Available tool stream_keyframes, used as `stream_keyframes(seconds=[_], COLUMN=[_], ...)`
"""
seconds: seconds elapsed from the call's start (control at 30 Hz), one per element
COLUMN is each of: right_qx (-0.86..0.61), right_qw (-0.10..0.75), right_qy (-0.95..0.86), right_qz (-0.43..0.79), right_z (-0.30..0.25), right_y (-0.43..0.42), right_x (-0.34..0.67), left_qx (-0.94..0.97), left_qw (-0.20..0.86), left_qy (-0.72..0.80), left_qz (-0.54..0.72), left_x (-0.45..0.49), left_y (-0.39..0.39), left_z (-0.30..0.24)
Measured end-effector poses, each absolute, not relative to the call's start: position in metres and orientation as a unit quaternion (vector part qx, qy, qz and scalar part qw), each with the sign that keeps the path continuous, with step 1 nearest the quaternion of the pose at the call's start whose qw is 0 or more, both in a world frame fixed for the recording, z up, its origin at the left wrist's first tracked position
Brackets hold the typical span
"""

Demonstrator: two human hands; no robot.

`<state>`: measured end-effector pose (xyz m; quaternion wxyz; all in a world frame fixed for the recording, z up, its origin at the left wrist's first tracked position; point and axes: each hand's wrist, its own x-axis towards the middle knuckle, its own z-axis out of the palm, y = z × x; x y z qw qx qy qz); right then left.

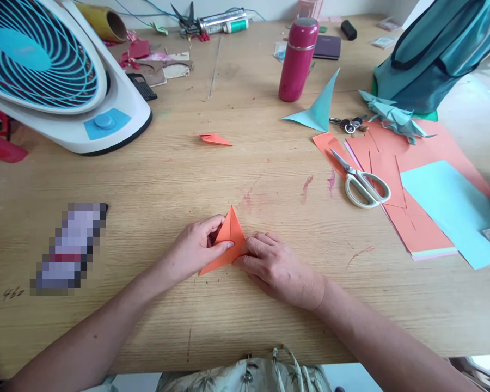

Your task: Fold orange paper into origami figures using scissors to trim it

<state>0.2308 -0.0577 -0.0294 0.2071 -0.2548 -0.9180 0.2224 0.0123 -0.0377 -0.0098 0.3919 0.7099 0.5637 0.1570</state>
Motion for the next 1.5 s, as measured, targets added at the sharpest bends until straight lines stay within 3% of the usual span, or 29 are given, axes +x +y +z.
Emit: stream_keyframes(seconds=[0.63,1.5], right_qx=[-0.245,-0.242], right_qw=[0.18,0.138], right_qy=[-0.933,-0.959], right_qz=[0.191,0.061], right_z=[-0.024,-0.019], right_y=[-0.06,-0.065], right_x=[0.243,0.258], left_qx=[0.722,0.723], left_qw=[0.379,0.397], left_qy=[0.567,0.561], left_qz=[0.117,0.065], left_x=[0.014,0.013], left_y=[-0.04,-0.045], left_z=[-0.008,-0.005])
